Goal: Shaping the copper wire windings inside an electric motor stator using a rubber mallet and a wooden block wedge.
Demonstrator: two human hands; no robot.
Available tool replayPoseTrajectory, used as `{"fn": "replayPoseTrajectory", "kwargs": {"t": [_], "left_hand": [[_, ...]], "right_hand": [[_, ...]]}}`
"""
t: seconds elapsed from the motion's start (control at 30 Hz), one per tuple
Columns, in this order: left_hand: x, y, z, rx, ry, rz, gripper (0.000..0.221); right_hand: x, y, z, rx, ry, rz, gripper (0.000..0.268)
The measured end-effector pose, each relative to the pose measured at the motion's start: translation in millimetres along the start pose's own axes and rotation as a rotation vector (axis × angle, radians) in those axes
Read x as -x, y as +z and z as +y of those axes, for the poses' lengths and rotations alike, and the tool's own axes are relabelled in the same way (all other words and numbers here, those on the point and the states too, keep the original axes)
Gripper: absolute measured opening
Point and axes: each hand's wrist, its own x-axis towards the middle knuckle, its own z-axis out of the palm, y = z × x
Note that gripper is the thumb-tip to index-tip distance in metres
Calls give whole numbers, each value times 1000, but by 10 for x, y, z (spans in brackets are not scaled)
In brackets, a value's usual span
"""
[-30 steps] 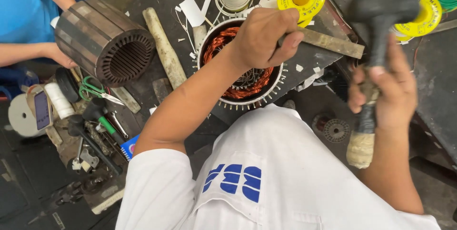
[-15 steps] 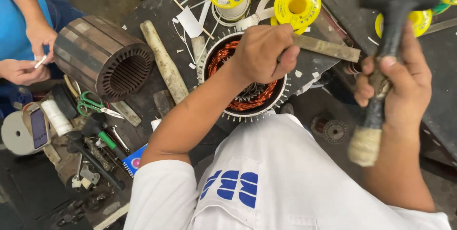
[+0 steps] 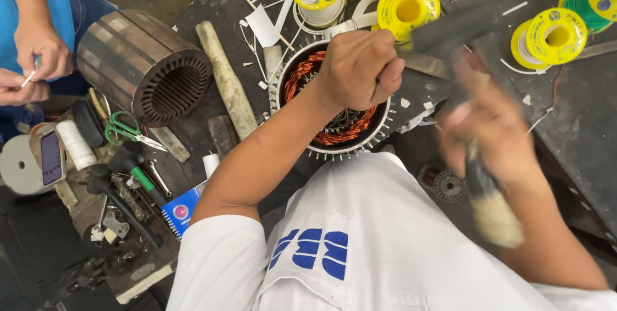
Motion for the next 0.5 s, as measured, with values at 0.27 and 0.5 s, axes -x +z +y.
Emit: {"fn": "replayPoseTrajectory", "kwargs": {"t": [0.27, 0.5], "left_hand": [[-244, -87, -127, 433, -512, -21, 21], [-374, 208, 140, 549, -446, 48, 39]], "right_hand": [[-31, -192, 89, -340, 11, -157, 73], [16, -364, 94, -293, -42, -28, 71]]}}
